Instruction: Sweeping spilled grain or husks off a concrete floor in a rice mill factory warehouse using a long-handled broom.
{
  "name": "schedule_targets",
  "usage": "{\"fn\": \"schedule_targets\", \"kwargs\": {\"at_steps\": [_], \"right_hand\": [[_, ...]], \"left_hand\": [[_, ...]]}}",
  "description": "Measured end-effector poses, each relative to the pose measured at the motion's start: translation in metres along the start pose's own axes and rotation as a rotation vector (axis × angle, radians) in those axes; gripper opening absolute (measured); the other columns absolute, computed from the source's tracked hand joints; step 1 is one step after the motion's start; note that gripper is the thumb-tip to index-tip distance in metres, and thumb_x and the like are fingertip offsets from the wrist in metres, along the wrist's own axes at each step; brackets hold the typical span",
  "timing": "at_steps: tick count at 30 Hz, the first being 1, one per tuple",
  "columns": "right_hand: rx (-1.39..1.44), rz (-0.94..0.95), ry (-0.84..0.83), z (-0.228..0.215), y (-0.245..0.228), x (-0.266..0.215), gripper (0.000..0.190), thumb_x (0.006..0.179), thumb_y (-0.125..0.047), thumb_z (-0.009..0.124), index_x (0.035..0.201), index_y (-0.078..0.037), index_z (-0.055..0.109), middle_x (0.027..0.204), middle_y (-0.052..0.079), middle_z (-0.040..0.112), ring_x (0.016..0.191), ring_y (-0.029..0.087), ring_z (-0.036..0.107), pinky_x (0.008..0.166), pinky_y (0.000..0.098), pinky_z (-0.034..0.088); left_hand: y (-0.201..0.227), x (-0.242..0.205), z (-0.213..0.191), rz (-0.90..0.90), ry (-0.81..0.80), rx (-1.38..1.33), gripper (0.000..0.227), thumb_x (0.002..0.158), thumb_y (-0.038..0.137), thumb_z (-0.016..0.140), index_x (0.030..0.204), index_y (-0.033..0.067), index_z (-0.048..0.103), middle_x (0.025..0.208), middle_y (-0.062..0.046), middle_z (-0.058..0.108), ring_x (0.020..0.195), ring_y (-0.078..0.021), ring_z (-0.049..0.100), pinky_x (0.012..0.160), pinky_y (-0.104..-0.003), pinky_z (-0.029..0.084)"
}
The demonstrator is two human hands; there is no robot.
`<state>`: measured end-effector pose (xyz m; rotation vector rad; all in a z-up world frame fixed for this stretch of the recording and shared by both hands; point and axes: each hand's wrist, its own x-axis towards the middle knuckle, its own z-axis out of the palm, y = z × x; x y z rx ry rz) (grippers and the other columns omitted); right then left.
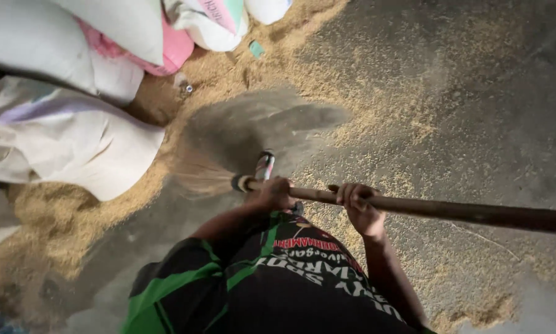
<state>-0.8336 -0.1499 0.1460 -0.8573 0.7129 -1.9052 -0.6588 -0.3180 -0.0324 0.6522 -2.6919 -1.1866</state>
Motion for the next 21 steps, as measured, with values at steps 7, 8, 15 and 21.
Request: {"fn": "schedule_targets", "kwargs": {"at_steps": [7, 8, 15, 21], "right_hand": [[-0.581, -0.125, 0.287, -0.004, 0.004, 0.018, 0.024, 0.107, -0.016, 0.059, 0.084, -0.009, 0.059, 0.076, 0.003, 0.06, 0.078, 0.02, 0.063, 0.097, 0.0489, 0.055], [-0.722, -0.204, 0.32, -0.01, 0.005, 0.022, 0.024, 0.108, -0.013, 0.058, 0.084, -0.009, 0.06, 0.076, 0.003, 0.062, 0.077, 0.018, 0.065, 0.094, 0.0462, 0.058], [-1.226, -0.359, 0.427, 0.001, -0.063, 0.055, 0.024, 0.106, -0.024, 0.057, 0.086, -0.011, 0.061, 0.072, 0.003, 0.069, 0.064, 0.013, 0.067, 0.068, 0.0353, 0.057], [-0.821, -0.442, 0.259, 0.044, -0.089, 0.108, 0.025, 0.112, -0.031, 0.058, 0.093, -0.015, 0.059, 0.066, 0.001, 0.057, 0.059, 0.017, 0.058, 0.082, 0.04, 0.055]], "left_hand": [[0.044, 0.116, 0.004, -0.007, -0.285, -0.104, 0.013, 0.076, 0.024, 0.072, 0.079, 0.0109, 0.074, 0.07, -0.014, 0.07, 0.066, -0.0294, 0.069, 0.06, -0.046, 0.053], [0.051, 0.138, 0.001, 0.013, -0.337, -0.22, 0.011, 0.08, 0.022, 0.071, 0.083, 0.0113, 0.074, 0.075, -0.011, 0.072, 0.071, -0.0244, 0.069, 0.063, -0.042, 0.055], [0.152, 0.24, -0.012, 0.185, -0.568, -0.162, 0.012, 0.09, 0.016, 0.066, 0.08, 0.0113, 0.065, 0.076, -0.005, 0.064, 0.072, -0.016, 0.062, 0.066, -0.036, 0.053], [0.16, 0.219, -0.101, 0.17, -0.385, -0.294, 0.006, 0.083, 0.014, 0.069, 0.078, 0.0143, 0.065, 0.072, -0.001, 0.064, 0.067, -0.014, 0.064, 0.063, -0.033, 0.053]]}}
